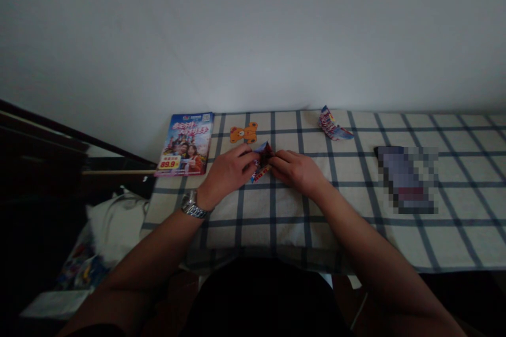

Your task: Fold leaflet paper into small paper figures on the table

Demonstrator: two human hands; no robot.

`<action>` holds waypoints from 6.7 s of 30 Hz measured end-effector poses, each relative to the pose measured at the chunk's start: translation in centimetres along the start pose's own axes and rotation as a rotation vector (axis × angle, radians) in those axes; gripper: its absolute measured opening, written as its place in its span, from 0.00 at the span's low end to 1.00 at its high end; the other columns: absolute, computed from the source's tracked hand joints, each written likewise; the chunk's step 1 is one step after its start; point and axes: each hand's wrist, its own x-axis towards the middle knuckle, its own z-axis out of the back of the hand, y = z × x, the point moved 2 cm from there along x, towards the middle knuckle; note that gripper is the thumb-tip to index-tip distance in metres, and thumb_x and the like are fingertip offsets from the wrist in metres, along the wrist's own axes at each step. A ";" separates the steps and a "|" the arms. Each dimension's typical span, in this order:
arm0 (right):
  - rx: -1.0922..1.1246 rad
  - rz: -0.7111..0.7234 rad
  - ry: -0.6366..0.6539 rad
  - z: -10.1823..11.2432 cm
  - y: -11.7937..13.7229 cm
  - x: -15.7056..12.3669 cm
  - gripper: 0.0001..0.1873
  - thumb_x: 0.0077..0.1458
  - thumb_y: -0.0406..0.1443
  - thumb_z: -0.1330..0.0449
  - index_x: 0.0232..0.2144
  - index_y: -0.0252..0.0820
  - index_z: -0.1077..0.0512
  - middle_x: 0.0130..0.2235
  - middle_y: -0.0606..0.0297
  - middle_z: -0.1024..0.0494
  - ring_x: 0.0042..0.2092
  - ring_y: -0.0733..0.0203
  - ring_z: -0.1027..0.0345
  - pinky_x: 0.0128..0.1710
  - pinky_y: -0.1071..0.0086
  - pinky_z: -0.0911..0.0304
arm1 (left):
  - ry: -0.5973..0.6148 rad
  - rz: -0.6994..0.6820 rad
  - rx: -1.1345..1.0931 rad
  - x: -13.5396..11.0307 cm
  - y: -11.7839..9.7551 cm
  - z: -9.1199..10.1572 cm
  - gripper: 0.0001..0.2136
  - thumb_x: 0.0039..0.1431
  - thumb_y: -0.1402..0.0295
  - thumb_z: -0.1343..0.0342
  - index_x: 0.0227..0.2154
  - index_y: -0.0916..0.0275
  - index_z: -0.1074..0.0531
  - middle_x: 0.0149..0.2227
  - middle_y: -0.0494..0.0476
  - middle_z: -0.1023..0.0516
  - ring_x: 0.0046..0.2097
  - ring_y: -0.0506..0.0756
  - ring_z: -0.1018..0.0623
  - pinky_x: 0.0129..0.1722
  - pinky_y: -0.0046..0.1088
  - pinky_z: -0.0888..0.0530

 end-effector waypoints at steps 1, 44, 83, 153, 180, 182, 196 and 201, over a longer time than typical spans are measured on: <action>-0.009 0.004 -0.003 0.0 0.0 0.0 0.10 0.71 0.37 0.44 0.50 0.44 0.25 0.49 0.56 0.19 0.47 0.52 0.22 0.45 0.61 0.26 | -0.004 0.008 0.001 0.0 0.0 0.0 0.08 0.71 0.69 0.46 0.44 0.59 0.22 0.41 0.55 0.25 0.39 0.55 0.24 0.33 0.32 0.29; 0.160 -0.219 -0.091 -0.1 0.2 -0.1 0.08 0.69 0.37 0.44 0.49 0.47 0.31 0.45 0.59 0.18 0.38 0.56 0.22 0.35 0.65 0.30 | -0.052 0.240 -0.326 -0.2 0.3 -1.3 0.13 0.71 0.67 0.49 0.55 0.59 0.29 0.42 0.56 0.18 0.41 0.57 0.18 0.42 0.33 0.24; 0.232 -0.399 -0.128 -0.9 0.1 0.2 0.12 0.63 0.35 0.41 0.49 0.42 0.25 0.34 0.62 0.18 0.30 0.58 0.27 0.31 0.68 0.36 | -0.010 0.237 -0.523 -0.1 -0.1 -1.1 0.09 0.73 0.60 0.47 0.47 0.59 0.27 0.41 0.54 0.17 0.41 0.54 0.17 0.41 0.31 0.23; 0.826 -0.347 -0.100 -0.3 -0.1 -0.1 0.12 0.66 0.39 0.41 0.48 0.49 0.19 0.47 0.61 0.14 0.48 0.53 0.20 0.50 0.58 0.24 | 0.048 0.414 -1.125 0.2 2.0 -2.7 0.15 0.67 0.53 0.41 0.35 0.62 0.27 0.27 0.50 0.27 0.27 0.50 0.27 0.27 0.25 0.30; 0.838 -0.447 -0.134 -0.3 -1.0 -0.6 0.24 0.70 0.55 0.47 0.58 0.51 0.28 0.53 0.59 0.18 0.54 0.49 0.23 0.55 0.54 0.27 | -0.006 0.401 -1.198 -0.1 2.0 -3.8 0.17 0.69 0.51 0.42 0.38 0.60 0.35 0.32 0.49 0.29 0.31 0.50 0.22 0.30 0.26 0.19; 0.921 -0.435 -0.141 -0.4 -0.9 -0.7 0.28 0.65 0.58 0.40 0.59 0.52 0.32 0.54 0.58 0.19 0.54 0.48 0.23 0.55 0.55 0.26 | -0.037 0.422 -1.167 -0.1 2.1 -3.9 0.17 0.68 0.51 0.41 0.37 0.59 0.36 0.32 0.49 0.29 0.31 0.50 0.23 0.30 0.28 0.18; 0.821 -0.422 -0.202 -0.1 -0.4 -0.4 0.16 0.65 0.49 0.36 0.48 0.49 0.27 0.51 0.59 0.19 0.51 0.50 0.22 0.53 0.56 0.24 | -0.076 0.436 -1.212 -0.1 2.0 -4.2 0.16 0.66 0.54 0.38 0.42 0.59 0.36 0.38 0.54 0.25 0.39 0.54 0.20 0.35 0.31 0.17; 0.835 -0.399 -0.196 0.0 -0.6 -0.5 0.16 0.66 0.48 0.37 0.51 0.49 0.25 0.53 0.59 0.18 0.53 0.49 0.22 0.55 0.55 0.26 | -0.030 0.380 -1.214 0.0 1.9 -3.8 0.16 0.66 0.53 0.38 0.44 0.61 0.30 0.41 0.57 0.23 0.39 0.54 0.20 0.33 0.28 0.18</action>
